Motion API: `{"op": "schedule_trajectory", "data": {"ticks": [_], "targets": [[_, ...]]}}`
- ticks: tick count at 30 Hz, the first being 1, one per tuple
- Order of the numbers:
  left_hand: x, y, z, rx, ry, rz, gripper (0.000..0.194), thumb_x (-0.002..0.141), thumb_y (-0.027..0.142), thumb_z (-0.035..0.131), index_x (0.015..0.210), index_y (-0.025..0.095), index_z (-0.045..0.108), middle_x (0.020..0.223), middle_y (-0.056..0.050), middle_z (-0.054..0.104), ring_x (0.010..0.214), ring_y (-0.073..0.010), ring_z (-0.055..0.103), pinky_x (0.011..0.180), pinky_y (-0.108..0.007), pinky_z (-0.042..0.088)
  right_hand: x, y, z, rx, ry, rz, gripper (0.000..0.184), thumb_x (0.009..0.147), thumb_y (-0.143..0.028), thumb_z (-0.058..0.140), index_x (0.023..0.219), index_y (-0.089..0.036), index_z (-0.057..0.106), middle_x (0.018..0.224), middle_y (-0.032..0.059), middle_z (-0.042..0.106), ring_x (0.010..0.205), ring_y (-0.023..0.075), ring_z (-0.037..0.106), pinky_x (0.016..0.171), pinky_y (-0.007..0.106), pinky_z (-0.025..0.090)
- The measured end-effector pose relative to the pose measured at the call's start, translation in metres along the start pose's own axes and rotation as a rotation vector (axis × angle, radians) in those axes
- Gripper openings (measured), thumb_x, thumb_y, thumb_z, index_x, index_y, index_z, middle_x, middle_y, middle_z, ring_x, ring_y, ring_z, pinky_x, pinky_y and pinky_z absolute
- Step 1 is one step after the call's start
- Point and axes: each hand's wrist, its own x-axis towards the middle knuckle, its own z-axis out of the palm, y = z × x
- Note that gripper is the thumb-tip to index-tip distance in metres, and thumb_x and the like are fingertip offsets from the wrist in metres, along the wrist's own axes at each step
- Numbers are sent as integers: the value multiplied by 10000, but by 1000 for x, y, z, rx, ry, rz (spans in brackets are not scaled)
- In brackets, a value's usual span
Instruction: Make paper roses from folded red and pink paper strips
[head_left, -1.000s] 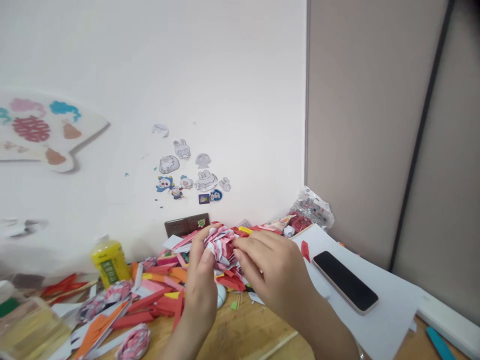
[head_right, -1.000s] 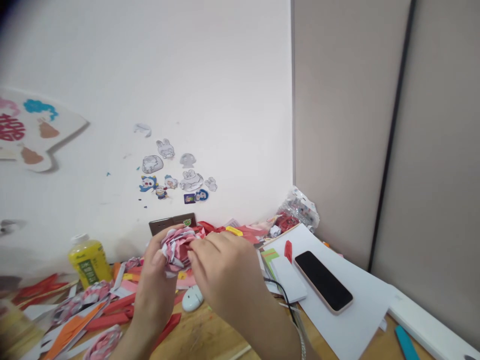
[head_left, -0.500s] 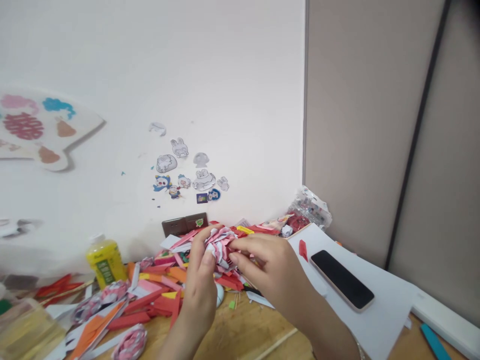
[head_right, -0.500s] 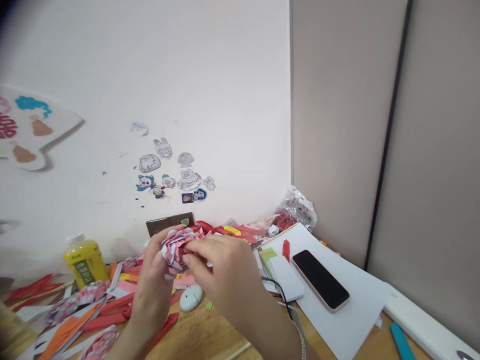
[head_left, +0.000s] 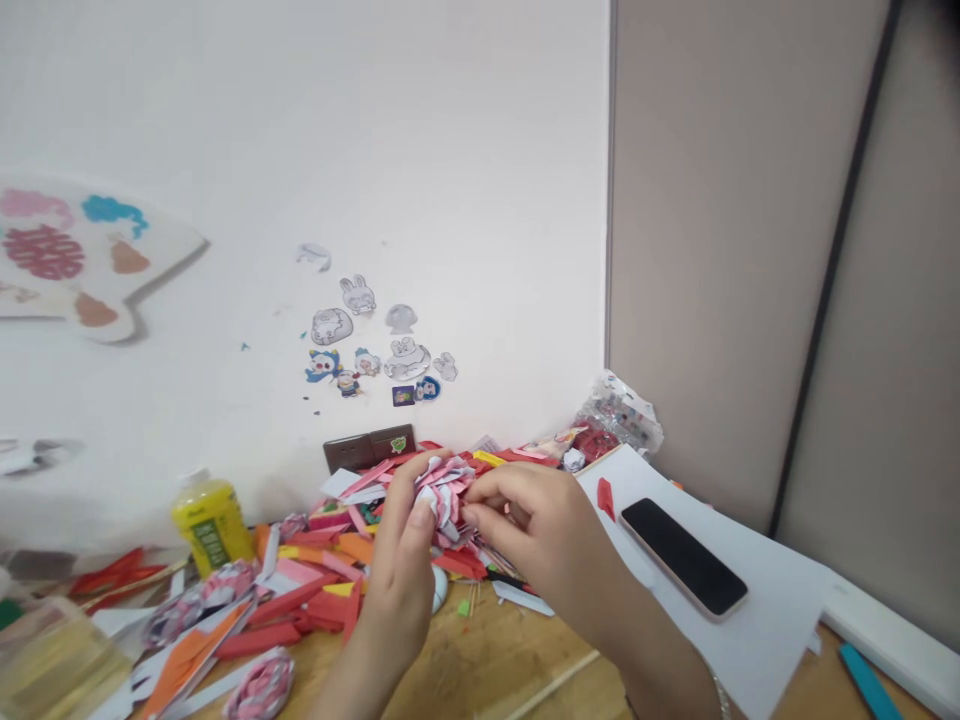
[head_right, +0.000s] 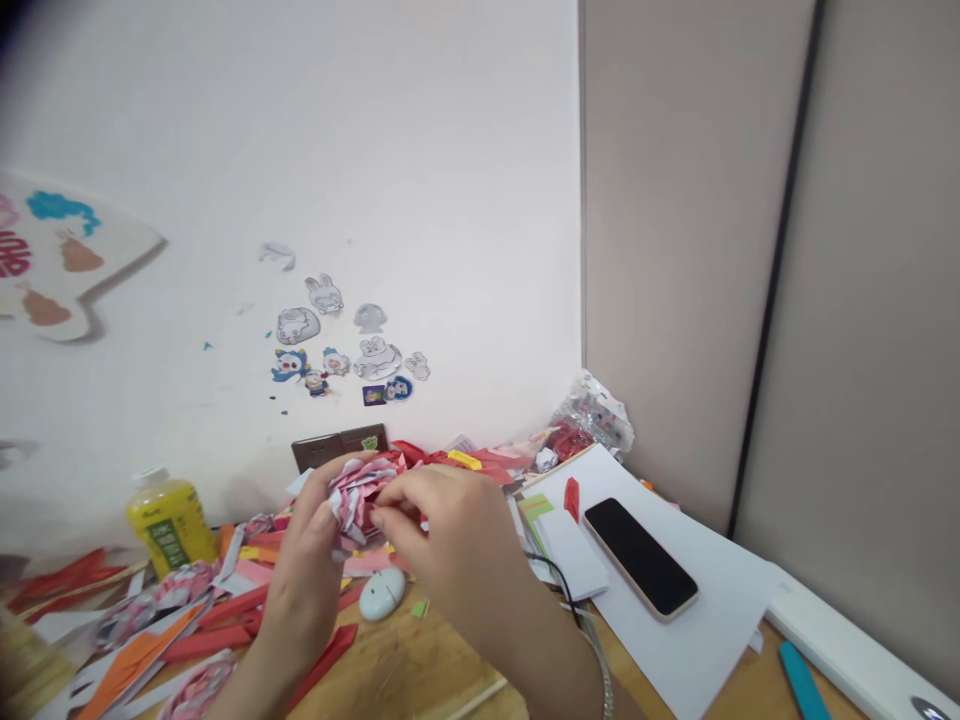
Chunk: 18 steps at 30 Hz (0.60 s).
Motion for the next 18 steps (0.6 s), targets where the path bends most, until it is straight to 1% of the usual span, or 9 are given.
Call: {"op": "schedule_trajectory", "data": {"ticks": [3, 6, 11, 13, 16, 18], "targets": [[0, -1, 0, -12, -4, -12, 355, 829, 493, 437, 1085, 262, 517, 1148, -33, 529, 1129, -260, 432, 979, -419, 282, 0, -1, -1, 44, -21, 47, 93, 770, -118, 612, 706, -184, 609, 641, -49, 599, 592, 81, 508, 582, 184, 359], [0, 0, -1, -26, -8, -7, 355, 826, 496, 437, 1076, 259, 519, 1145, -37, 529, 1116, -261, 440, 966, -422, 297, 1, -4, -3, 84, -35, 60, 93, 774, -129, 611, 694, -177, 615, 618, -47, 579, 575, 80, 484, 562, 185, 348], [2, 2, -1, -22, 30, -38, 356, 816, 504, 445, 1067, 261, 514, 1120, -34, 537, 1106, -260, 445, 969, -422, 291, 3, -5, -4, 142, -108, 61, 197, 847, -152, 508, 678, -176, 606, 573, -53, 521, 556, 74, 456, 544, 191, 334], [2, 1, -2, -7, 40, -47, 354, 813, 501, 449, 1066, 263, 517, 1123, -32, 536, 1108, -260, 444, 966, -418, 294, 3, -4, -3, 177, -116, 110, 172, 838, -151, 511, 698, -180, 606, 572, -58, 506, 546, 69, 445, 527, 185, 331], [2, 0, -2, 0, 23, -20, 352, 809, 505, 453, 1055, 265, 529, 1110, -27, 546, 1096, -253, 456, 943, -398, 321, 2, -1, -2, 294, -122, 207, 78, 804, -164, 552, 757, -183, 611, 588, -62, 511, 526, 61, 432, 491, 168, 328], [2, 0, -2, -16, 9, -9, 356, 809, 511, 452, 1054, 265, 531, 1108, -27, 547, 1093, -253, 460, 943, -397, 322, 1, 0, -1, 354, -139, 237, 64, 791, -173, 567, 744, -176, 610, 588, -60, 516, 517, 57, 424, 475, 160, 325]]}}
